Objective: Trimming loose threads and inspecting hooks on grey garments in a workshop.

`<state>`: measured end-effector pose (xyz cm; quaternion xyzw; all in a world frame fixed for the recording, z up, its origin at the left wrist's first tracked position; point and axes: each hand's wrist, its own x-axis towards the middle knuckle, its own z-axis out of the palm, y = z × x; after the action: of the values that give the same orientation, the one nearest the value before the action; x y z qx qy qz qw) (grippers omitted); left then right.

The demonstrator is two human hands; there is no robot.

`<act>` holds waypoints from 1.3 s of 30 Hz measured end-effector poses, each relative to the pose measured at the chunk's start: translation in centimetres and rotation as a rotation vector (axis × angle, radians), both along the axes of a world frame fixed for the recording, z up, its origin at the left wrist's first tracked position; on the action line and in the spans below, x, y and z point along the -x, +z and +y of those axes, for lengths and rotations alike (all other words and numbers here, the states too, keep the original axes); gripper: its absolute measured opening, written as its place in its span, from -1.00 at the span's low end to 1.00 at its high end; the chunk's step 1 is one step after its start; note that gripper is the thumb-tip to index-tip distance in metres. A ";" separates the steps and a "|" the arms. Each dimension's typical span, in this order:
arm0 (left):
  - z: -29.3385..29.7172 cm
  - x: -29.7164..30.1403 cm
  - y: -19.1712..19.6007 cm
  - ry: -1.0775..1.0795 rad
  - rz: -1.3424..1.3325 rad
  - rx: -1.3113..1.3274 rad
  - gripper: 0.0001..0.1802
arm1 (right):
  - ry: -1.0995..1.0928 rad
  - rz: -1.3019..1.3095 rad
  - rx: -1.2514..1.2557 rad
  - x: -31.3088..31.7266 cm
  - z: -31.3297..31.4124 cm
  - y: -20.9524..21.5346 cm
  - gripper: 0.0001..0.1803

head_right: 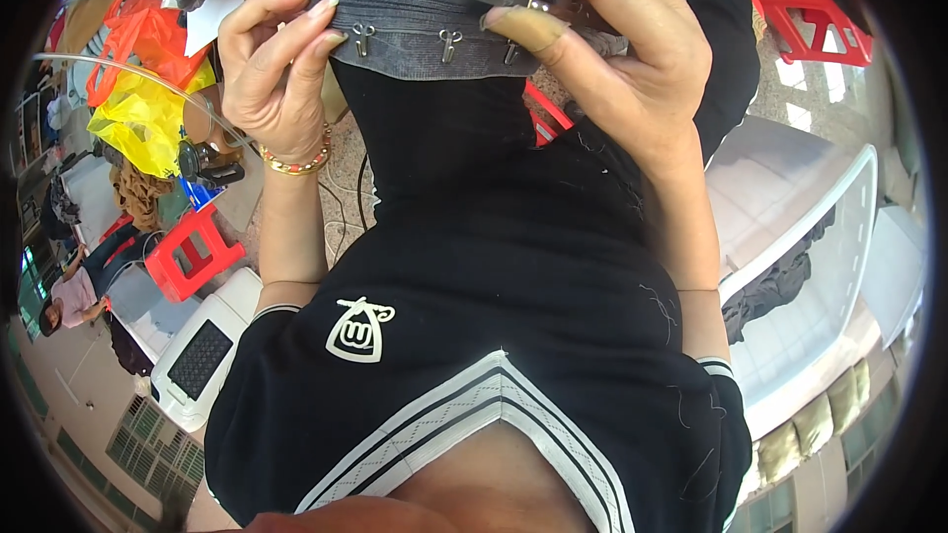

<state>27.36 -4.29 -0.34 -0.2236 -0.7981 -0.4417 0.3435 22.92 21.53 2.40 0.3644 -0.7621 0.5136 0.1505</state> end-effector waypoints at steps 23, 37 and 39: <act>0.8 -2.2 3.4 0.126 0.114 0.291 -0.75 | 0.030 -0.053 -0.384 -0.9 -2.6 6.9 -0.56; 1.7 -3.5 3.9 0.191 0.060 0.332 -0.86 | 0.091 0.096 -0.542 -0.3 -3.0 8.2 -0.63; 1.9 -3.2 4.1 0.155 0.054 0.317 -0.74 | 0.087 -0.098 -0.558 -0.4 -3.0 9.0 -0.63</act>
<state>30.53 -2.34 3.80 -0.2245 -0.8630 -0.2763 0.3584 23.30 18.50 11.38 0.3990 -0.8640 0.3068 -0.0149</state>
